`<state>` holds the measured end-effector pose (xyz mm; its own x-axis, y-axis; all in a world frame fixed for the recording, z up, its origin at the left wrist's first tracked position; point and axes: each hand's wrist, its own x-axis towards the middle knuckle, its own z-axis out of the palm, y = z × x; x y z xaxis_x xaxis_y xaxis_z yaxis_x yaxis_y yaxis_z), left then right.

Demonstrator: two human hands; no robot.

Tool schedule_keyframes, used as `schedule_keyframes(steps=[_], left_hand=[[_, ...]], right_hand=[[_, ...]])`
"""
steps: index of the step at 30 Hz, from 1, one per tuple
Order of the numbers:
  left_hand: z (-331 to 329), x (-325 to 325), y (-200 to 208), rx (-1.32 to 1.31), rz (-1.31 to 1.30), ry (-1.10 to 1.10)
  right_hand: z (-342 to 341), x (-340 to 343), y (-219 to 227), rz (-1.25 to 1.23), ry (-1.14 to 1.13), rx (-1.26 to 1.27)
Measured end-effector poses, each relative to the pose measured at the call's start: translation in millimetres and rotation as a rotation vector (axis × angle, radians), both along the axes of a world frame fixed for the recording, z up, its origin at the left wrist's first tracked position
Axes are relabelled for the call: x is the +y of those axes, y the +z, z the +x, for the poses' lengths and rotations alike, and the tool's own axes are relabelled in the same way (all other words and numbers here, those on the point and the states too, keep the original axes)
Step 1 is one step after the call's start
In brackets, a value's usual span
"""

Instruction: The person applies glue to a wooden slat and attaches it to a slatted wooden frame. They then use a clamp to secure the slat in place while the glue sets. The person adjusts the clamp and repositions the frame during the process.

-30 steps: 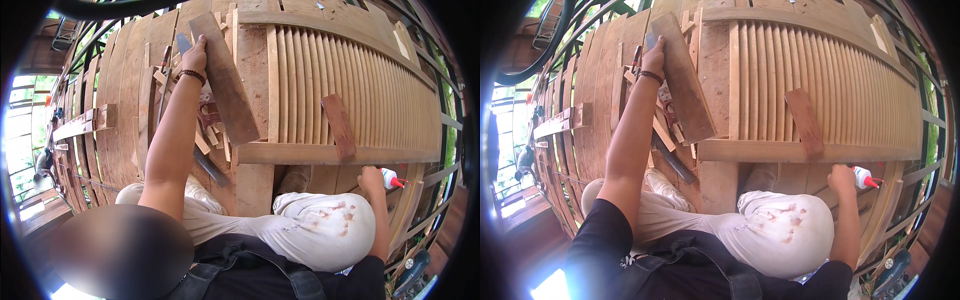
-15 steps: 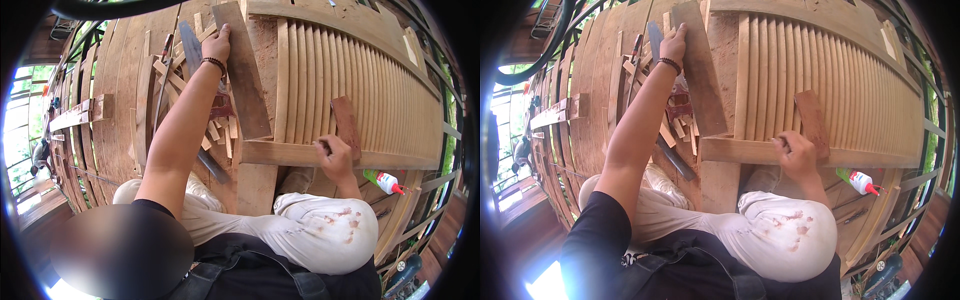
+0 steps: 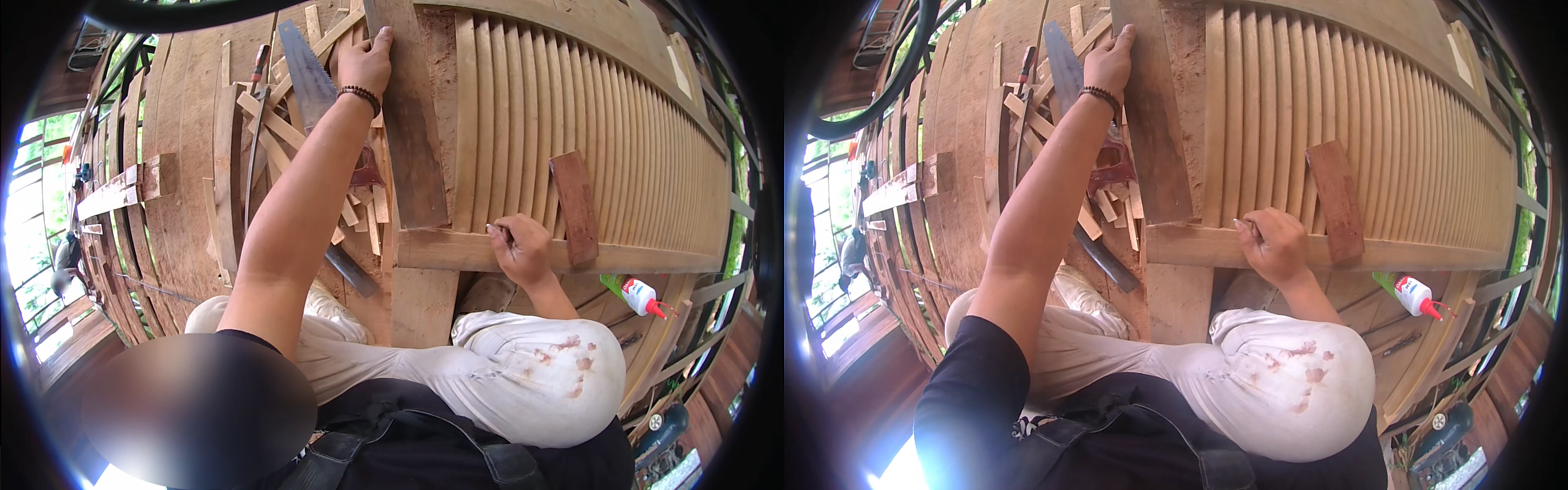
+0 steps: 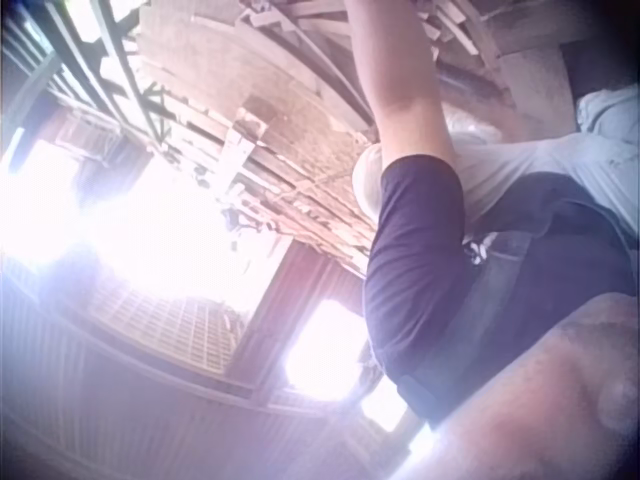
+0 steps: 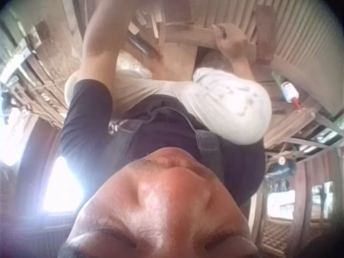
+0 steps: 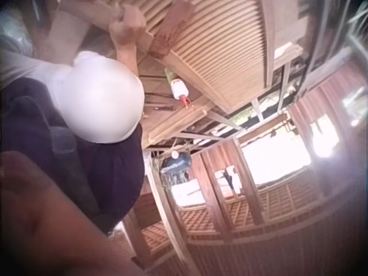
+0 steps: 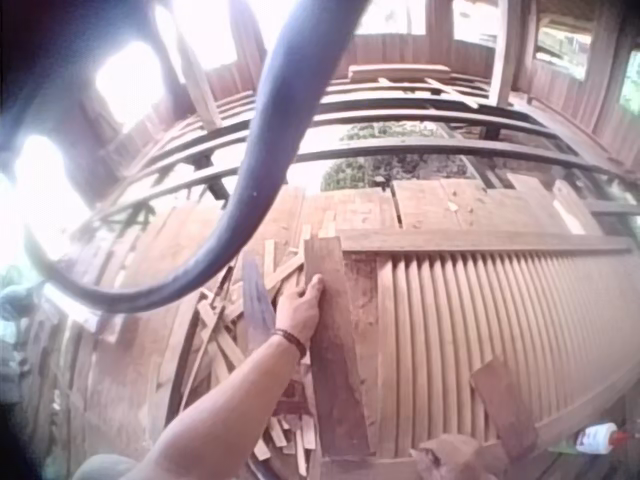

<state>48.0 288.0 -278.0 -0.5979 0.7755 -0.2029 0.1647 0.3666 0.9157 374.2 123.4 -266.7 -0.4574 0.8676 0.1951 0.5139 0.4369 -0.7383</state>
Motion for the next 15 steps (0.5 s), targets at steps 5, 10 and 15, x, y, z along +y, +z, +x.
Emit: schedule_keyframes(steps=[5, 10, 15], left_hand=[[3.5, -1.2, -3.1, -0.018, 0.030, -0.018], [12.5, -4.9, 5.1, 0.052, 0.008, -0.034], [10.8, -5.6, 2.8, 0.025, 0.023, -0.032]], right_hand=[[-1.5, 1.5, 3.1, 0.031, 0.018, -0.031], [-1.0, 1.4, 3.6, 0.029, 0.012, -0.045], [-1.7, 1.9, 5.2, 0.014, 0.016, -0.049]])
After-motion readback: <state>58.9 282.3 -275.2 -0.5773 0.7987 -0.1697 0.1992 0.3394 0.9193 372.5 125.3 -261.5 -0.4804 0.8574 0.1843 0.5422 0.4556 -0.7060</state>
